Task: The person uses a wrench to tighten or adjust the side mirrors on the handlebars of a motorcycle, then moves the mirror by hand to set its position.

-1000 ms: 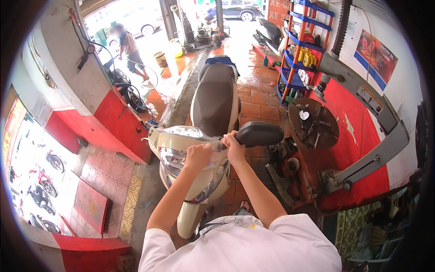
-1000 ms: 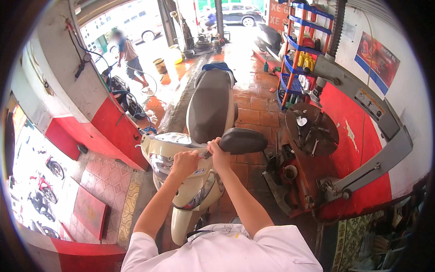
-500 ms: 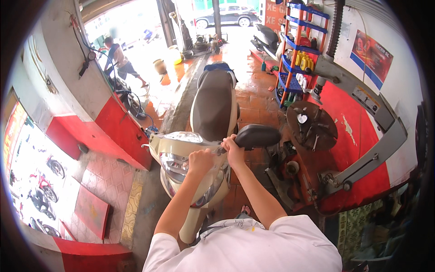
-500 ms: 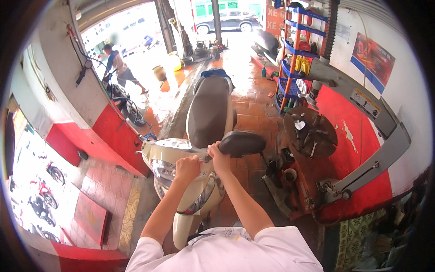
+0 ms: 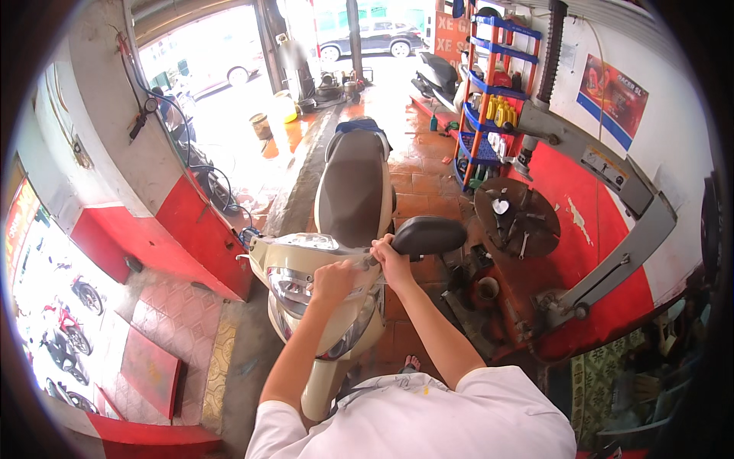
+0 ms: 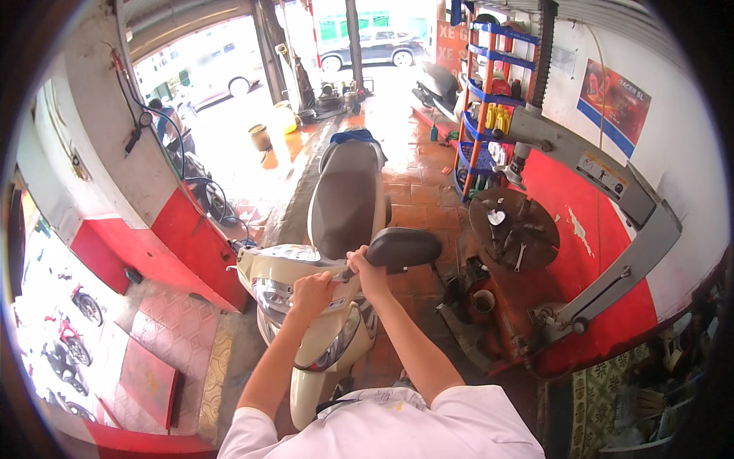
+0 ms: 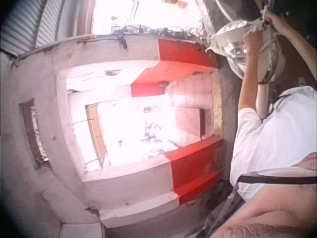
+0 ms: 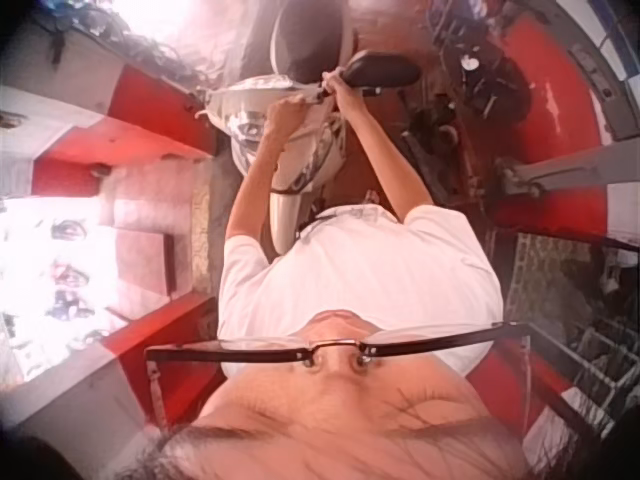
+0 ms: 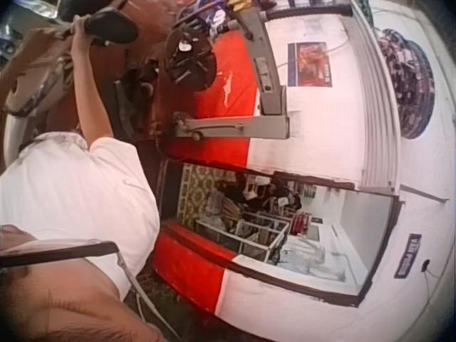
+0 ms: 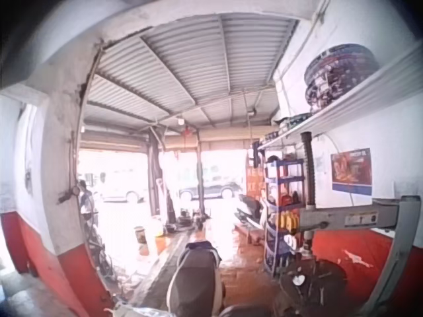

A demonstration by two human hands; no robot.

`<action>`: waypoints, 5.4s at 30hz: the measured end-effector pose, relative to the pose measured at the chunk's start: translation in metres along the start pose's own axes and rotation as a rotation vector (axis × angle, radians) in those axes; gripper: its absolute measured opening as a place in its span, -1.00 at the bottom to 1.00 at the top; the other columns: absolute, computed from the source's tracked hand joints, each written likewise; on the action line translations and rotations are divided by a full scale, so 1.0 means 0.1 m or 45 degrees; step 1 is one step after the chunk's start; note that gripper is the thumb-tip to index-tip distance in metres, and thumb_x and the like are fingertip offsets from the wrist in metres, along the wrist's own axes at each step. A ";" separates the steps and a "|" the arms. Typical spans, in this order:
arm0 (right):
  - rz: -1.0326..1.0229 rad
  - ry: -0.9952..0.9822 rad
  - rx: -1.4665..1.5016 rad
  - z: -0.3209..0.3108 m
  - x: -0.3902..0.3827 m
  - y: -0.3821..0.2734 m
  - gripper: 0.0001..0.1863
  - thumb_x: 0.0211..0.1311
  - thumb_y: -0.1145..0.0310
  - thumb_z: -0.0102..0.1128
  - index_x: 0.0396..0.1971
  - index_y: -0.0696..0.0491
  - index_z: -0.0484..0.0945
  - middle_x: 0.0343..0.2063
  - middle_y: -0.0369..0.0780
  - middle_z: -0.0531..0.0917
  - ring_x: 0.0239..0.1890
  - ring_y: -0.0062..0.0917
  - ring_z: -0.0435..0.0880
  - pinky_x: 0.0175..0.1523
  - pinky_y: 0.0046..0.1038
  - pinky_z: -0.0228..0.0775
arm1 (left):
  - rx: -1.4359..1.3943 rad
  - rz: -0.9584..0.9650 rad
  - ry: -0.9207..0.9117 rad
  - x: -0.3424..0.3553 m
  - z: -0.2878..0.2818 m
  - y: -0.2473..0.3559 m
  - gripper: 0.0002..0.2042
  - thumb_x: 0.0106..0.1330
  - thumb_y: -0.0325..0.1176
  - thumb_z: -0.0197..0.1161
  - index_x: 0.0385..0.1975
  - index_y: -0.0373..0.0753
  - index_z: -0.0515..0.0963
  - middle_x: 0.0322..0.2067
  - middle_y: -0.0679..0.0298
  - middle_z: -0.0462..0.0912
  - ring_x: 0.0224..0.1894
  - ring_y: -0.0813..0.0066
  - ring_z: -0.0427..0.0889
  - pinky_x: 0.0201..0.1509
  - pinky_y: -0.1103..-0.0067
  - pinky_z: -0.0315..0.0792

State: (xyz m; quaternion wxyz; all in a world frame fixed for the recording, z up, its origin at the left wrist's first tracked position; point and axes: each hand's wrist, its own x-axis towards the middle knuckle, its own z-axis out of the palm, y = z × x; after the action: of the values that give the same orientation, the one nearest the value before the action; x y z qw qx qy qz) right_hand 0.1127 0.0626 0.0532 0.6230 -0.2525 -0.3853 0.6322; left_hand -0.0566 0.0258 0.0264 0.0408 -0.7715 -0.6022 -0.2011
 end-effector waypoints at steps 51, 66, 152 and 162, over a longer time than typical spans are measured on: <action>0.437 -0.509 0.518 0.52 -1.17 -0.51 -0.49 0.27 0.11 0.35 0.11 0.10 0.57 -0.17 -0.28 0.63 -0.25 -0.62 0.53 -0.18 -0.59 0.35 | -2.536 -0.628 -0.331 -1.30 -1.20 0.49 -0.54 0.54 0.10 -0.13 -0.54 -0.09 0.20 -0.65 0.54 0.04 -0.64 0.73 -0.03 -0.58 0.64 -0.16; -0.045 -0.621 -0.109 0.42 -1.54 -0.90 -0.57 0.06 0.49 0.47 0.00 -0.02 0.69 -0.29 -0.35 0.54 -0.37 -0.66 0.48 -0.34 -0.61 0.34 | -2.870 -0.266 -0.893 -1.25 -1.09 0.71 -0.54 0.50 0.09 -0.09 -0.55 -0.11 0.20 -0.65 0.51 0.03 -0.67 0.69 -0.05 -0.59 0.61 -0.15; 0.162 0.569 -2.272 -6.46 2.03 -0.50 -0.50 0.13 0.08 0.31 -0.02 0.11 0.62 -0.10 -0.03 0.67 0.05 -0.14 0.61 0.18 -0.20 0.42 | -2.427 -1.437 -0.219 1.05 1.58 3.00 -0.70 0.51 -0.17 0.11 -0.03 -0.27 0.59 -0.45 0.50 0.37 -0.34 0.74 0.45 0.02 0.46 0.60; 0.586 0.519 -2.393 -6.53 2.47 -0.60 -0.56 -0.02 0.12 0.39 -0.27 0.20 0.68 -0.19 0.10 0.70 -0.04 -0.04 0.68 0.07 -0.12 0.51 | -2.217 -1.521 -0.254 0.89 1.60 2.81 -0.70 0.51 -0.12 0.11 -0.12 -0.23 0.64 -0.49 0.48 0.43 -0.42 0.75 0.44 -0.12 0.61 0.56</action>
State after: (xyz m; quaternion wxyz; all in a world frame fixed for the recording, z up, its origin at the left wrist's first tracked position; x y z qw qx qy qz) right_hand 0.6461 0.4134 -0.2352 0.0856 -0.8173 -0.5572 0.1194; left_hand 0.2681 0.0792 -0.0376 -0.6810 -0.1264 -0.5326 -0.4864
